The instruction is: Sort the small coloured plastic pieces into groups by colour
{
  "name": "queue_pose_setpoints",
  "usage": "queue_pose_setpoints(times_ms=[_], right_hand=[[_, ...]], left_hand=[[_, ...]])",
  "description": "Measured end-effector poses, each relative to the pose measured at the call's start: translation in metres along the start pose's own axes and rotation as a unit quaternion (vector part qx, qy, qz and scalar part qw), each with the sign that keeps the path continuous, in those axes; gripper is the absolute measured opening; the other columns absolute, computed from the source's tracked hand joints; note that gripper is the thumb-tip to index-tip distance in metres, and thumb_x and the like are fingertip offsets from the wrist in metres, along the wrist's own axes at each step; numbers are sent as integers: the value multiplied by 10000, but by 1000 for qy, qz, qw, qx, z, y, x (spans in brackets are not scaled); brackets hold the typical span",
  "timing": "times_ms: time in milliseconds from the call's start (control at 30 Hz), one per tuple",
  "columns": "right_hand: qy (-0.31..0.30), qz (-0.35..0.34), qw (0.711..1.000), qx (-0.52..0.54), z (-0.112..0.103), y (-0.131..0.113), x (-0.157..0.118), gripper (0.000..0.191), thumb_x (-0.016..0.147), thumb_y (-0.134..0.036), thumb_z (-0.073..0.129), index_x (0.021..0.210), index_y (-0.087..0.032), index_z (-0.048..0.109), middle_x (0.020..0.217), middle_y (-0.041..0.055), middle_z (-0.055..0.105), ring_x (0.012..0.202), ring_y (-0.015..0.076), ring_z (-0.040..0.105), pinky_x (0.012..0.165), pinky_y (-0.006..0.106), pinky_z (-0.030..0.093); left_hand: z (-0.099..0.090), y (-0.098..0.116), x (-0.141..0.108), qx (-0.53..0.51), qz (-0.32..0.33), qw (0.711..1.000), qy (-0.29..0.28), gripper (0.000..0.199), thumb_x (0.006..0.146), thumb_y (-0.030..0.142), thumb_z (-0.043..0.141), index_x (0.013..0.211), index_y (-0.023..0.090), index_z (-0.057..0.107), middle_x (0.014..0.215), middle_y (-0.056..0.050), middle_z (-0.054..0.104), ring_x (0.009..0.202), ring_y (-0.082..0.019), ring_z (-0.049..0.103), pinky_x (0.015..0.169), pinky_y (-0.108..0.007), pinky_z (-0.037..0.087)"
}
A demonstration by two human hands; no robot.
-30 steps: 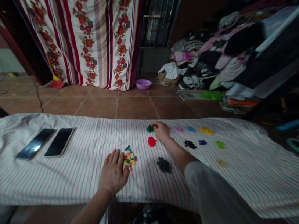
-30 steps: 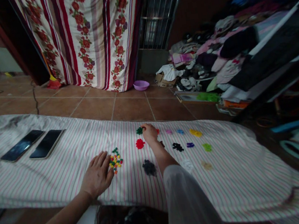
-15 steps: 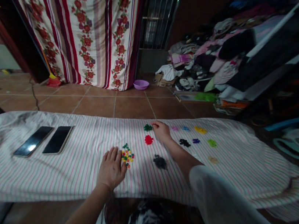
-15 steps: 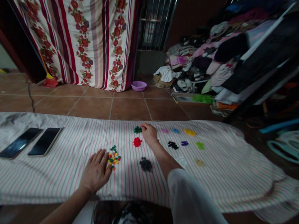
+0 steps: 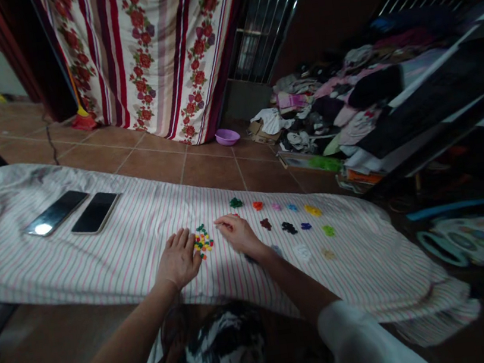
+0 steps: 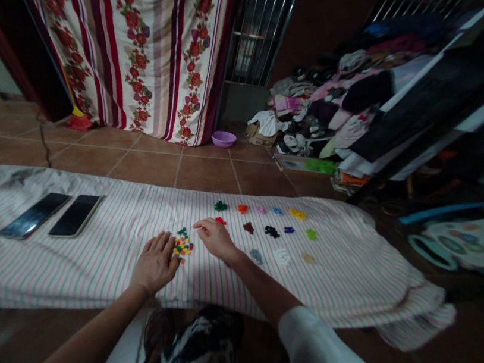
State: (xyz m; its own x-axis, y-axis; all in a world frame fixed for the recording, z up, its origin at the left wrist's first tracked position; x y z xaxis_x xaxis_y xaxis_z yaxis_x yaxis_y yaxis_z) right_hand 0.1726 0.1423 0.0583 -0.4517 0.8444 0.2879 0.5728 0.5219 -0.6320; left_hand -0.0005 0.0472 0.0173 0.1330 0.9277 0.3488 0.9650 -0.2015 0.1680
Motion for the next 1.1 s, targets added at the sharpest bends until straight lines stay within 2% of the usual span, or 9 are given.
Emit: queue_pose_setpoints(times_ms=[133,300,600,767,1000,1100], right_hand=[[-21,-33,999,22,14,-8,-12,237,839,-117,539,921,-211,741,945,47,726,906,169,657,835,296,509],[-17,-45,998,51,19,-6,-26,231,870,-137,527,959,-200,731,974,61,718,931,169,656,843,288,516],[11,-12,999,37,11,-1,-34,239,894,-149,507,961,-197,732,965,68,724,928,176,670,836,293,526],[-7,-8,1000,9,11,-8,-33,267,893,-122,499,962,-199,745,987,64,741,969,178,676,905,304,517],[-24,58,997,-48,7,-18,-38,336,867,-89,479,1021,-212,752,1072,64,749,1043,197,672,980,340,499],[-31,63,996,-55,3,-24,-39,342,871,-103,473,1040,-209,751,1085,66,749,1046,198,672,984,344,498]], left_hand=[[2,-1,0,11,6,1000,-3,467,941,351,410,1307,121,587,1420,-166,563,1373,-302,473,1137,-472,392],[5,-3,-1,14,21,1000,10,451,946,329,396,1296,121,592,1416,-163,569,1373,-291,477,1143,-474,392],[7,-3,-1,22,30,999,15,469,946,331,384,1309,115,587,1406,-172,576,1364,-305,486,1126,-488,410],[6,-2,0,19,21,1000,7,465,937,291,383,1315,107,583,1414,-172,569,1369,-303,481,1132,-478,400],[3,-2,1,5,12,1000,2,463,934,268,378,1315,94,575,1421,-184,556,1363,-309,482,1140,-481,386],[3,-2,1,-10,11,1000,5,447,926,252,392,1299,95,581,1414,-194,556,1354,-311,489,1133,-490,394]])
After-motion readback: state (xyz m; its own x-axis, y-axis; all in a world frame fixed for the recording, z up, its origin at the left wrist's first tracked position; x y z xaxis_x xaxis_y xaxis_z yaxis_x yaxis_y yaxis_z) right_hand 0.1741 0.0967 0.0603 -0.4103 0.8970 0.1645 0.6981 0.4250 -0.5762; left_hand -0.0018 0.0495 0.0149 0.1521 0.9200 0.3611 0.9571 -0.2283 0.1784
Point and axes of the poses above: each hand's wrist, its own x-axis towards the middle knuckle, its own z-axis out of the palm, y = z × x, the point moved 4 cm from there along x, towards the middle knuckle
